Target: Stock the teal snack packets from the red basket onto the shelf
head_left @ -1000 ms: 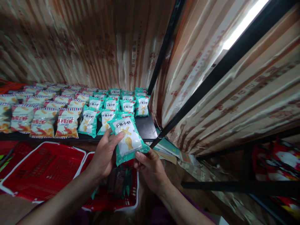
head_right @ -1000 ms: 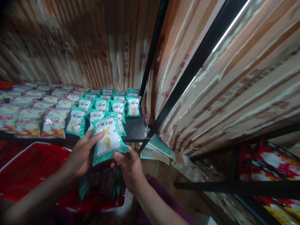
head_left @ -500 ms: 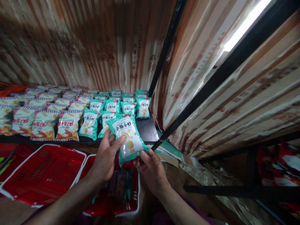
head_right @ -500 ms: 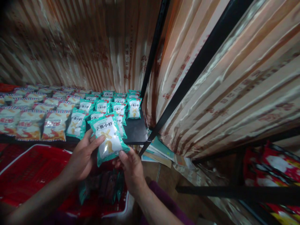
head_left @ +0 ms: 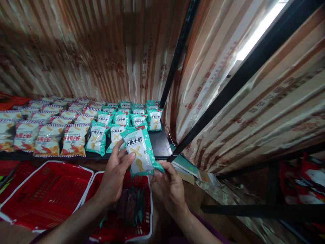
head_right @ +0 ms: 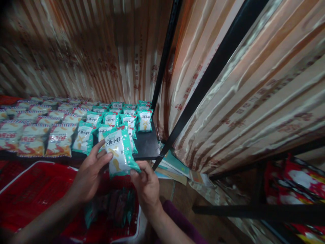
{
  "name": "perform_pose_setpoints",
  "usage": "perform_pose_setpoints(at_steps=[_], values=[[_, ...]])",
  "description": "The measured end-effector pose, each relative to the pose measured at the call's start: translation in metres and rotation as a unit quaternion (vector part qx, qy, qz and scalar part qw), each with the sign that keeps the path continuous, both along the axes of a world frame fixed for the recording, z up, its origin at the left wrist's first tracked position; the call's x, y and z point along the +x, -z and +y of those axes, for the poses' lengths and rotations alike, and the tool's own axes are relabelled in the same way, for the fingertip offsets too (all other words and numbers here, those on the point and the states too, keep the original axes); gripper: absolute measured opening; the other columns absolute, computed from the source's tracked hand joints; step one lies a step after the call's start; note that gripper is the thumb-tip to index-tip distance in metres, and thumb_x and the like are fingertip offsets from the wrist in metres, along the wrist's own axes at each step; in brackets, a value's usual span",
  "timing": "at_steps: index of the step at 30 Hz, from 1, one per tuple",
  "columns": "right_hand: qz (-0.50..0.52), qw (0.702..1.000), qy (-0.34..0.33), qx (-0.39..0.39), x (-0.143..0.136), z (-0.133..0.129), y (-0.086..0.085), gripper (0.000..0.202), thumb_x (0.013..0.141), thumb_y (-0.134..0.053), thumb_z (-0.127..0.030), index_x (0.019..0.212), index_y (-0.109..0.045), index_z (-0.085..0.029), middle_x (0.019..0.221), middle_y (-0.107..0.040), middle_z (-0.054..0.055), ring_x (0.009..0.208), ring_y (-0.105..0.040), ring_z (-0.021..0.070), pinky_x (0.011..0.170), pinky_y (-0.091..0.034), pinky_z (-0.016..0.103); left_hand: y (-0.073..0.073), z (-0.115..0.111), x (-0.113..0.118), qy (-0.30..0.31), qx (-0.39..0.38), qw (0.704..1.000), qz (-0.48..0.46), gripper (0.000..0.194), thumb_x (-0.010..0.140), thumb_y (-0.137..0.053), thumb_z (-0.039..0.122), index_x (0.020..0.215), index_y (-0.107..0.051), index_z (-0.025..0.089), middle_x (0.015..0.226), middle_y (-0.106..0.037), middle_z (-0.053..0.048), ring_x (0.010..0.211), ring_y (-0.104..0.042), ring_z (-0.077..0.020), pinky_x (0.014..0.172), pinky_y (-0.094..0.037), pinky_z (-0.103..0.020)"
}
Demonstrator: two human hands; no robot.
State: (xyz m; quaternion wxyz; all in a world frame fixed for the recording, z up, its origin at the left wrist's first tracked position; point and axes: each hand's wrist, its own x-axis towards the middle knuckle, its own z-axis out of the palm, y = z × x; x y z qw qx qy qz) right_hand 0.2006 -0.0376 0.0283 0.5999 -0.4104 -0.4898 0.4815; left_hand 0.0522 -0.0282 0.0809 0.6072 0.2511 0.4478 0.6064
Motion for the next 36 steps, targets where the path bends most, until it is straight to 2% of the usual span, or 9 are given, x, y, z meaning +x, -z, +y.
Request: perform_pose_setpoints(at_steps=[2,7,12,15,20,23,25,30,36], values=[[-0.061,0.995,0.014,0.072,0.002,-0.001,-0.005,0.002,0.079,-0.064,-0.023,0.081,-0.064,-0.024,0.078,-0.059,-0.001,0.073,-0.057,0.0133,0.066,-0.048,0.023,0.000,0.000,0.000,-0.002,-0.011,1.000,0.014,0.072,0.072,-0.071,0.029,0.135,-0.036,0.027,0.120,-0.061,-0.008,0.103,-0.063,-0.0210,0.086,-0.050,-0.031],[-0.197,0.957,0.045,0.208,0.006,-0.003,-0.009,0.013,0.080,-0.058,-0.011,0.083,-0.058,-0.024,0.086,-0.057,0.001,0.078,-0.058,0.0139,0.067,-0.049,0.023,0.001,-0.002,0.000,-0.013,0.002,0.998,0.062,0.069,0.074,-0.070,0.031,0.135,-0.038,0.029,0.125,-0.057,-0.008,0.108,-0.060,-0.0221,0.091,-0.048,-0.034],[-0.306,0.900,0.083,0.299,0.007,-0.005,-0.008,0.018,0.076,-0.058,-0.007,0.084,-0.055,-0.024,0.090,-0.055,0.002,0.077,-0.059,0.0147,0.069,-0.051,0.027,0.003,-0.002,0.000,-0.003,0.050,0.989,0.142,0.042,0.077,-0.067,0.032,0.116,-0.056,0.024,0.122,-0.061,-0.008,0.117,-0.054,-0.0224,0.097,-0.043,-0.033],[-0.350,0.869,0.094,0.338,0.007,-0.007,-0.008,0.020,0.073,-0.059,-0.006,0.083,-0.056,-0.023,0.097,-0.053,0.004,0.076,-0.059,0.0137,0.066,-0.052,0.026,0.004,-0.003,-0.001,0.020,0.048,0.991,0.120,0.038,0.079,-0.064,0.033,0.114,-0.059,0.022,0.121,-0.062,-0.008,0.115,-0.056,-0.0239,0.096,-0.043,-0.035],[-0.436,0.801,0.101,0.398,0.008,-0.005,-0.004,0.015,0.073,-0.059,-0.009,0.080,-0.059,-0.022,0.097,-0.061,0.006,0.096,-0.058,0.0220,0.080,-0.053,0.037,0.007,-0.007,-0.001,0.043,0.044,0.998,0.032,0.050,0.080,-0.062,0.036,0.127,-0.051,0.022,0.127,-0.059,-0.009,0.120,-0.052,-0.0242,0.100,-0.040,-0.036],[-0.439,0.790,0.072,0.422,0.007,-0.003,0.001,0.019,0.076,-0.056,-0.006,0.086,-0.060,-0.022,0.101,-0.065,0.006,0.105,-0.056,0.0225,0.083,-0.055,0.038,0.007,-0.009,0.004,0.044,0.036,0.998,0.037,0.061,0.075,-0.070,0.034,0.131,-0.046,0.025,0.129,-0.057,-0.007,0.121,-0.052,-0.0224,0.099,-0.040,-0.032],[-0.437,0.785,0.047,0.437,0.006,-0.004,0.004,0.023,0.078,-0.053,-0.003,0.091,-0.061,-0.021,0.105,-0.066,0.007,0.110,-0.055,0.0219,0.086,-0.055,0.037,0.007,-0.010,0.007,0.049,0.033,0.998,0.034,0.062,0.074,-0.071,0.034,0.130,-0.045,0.026,0.126,-0.059,-0.007,0.116,-0.055,-0.0214,0.096,-0.042,-0.030],[-0.446,0.767,0.005,0.461,0.002,-0.008,0.006,0.024,0.081,-0.057,-0.002,0.101,-0.061,-0.016,0.108,-0.068,0.007,0.114,-0.054,0.0196,0.091,-0.054,0.032,0.009,-0.009,0.008,0.075,0.025,0.997,0.011,0.048,0.076,-0.069,0.038,0.118,-0.051,0.024,0.105,-0.067,-0.004,0.089,-0.063,-0.0175,0.080,-0.048,-0.028],[-0.444,0.770,-0.014,0.457,-0.002,-0.009,0.005,0.025,0.086,-0.052,-0.006,0.105,-0.060,-0.020,0.111,-0.069,0.004,0.114,-0.057,0.0179,0.091,-0.054,0.032,0.011,-0.006,0.006,0.040,-0.005,0.999,0.026,0.035,0.077,-0.067,0.042,0.104,-0.056,0.022,0.100,-0.067,-0.002,0.089,-0.062,-0.0155,0.082,-0.046,-0.026]])
